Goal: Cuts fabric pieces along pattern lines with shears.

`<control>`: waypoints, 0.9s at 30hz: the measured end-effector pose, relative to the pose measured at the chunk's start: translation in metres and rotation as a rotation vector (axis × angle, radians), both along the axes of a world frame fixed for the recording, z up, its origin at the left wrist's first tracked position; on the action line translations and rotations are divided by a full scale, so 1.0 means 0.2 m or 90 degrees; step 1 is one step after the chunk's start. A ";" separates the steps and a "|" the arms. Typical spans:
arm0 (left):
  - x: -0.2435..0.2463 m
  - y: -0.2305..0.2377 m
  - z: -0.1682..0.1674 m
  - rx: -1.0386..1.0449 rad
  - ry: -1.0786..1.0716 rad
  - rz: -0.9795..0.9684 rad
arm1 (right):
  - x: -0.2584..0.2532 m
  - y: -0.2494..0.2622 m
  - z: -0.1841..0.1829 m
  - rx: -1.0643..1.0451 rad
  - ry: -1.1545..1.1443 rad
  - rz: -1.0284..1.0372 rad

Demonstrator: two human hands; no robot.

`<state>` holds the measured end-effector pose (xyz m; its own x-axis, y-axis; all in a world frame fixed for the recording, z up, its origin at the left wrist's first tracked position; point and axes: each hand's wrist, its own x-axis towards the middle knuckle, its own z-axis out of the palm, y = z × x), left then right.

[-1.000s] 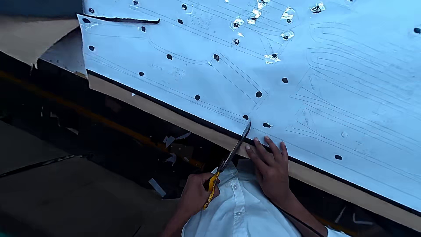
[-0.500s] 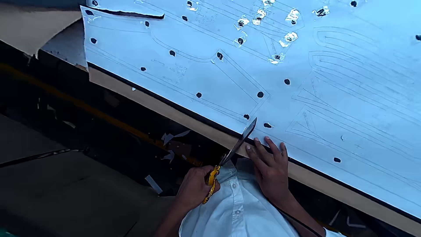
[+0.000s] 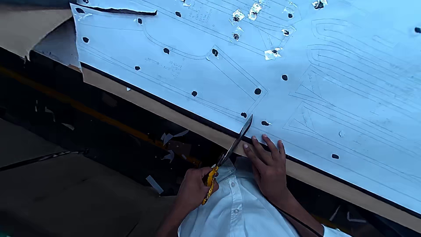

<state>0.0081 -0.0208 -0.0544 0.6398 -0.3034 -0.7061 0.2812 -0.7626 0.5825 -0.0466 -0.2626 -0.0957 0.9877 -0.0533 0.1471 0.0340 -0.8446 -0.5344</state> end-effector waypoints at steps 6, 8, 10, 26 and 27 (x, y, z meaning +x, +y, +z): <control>0.00 0.01 -0.05 -0.003 0.029 0.015 | 0.00 0.00 0.00 -0.017 0.009 0.004; 0.00 0.00 -0.05 -0.010 0.033 0.022 | 0.01 0.00 0.00 -0.018 0.007 0.004; -0.01 -0.01 -0.06 -0.017 0.027 0.026 | 0.01 0.00 0.00 -0.024 0.009 0.005; -0.06 -0.05 -0.03 0.015 0.021 0.045 | 0.00 0.00 0.00 -0.031 0.021 0.011; -0.08 -0.05 -0.03 0.013 0.002 0.046 | 0.00 0.00 0.00 -0.031 0.019 0.011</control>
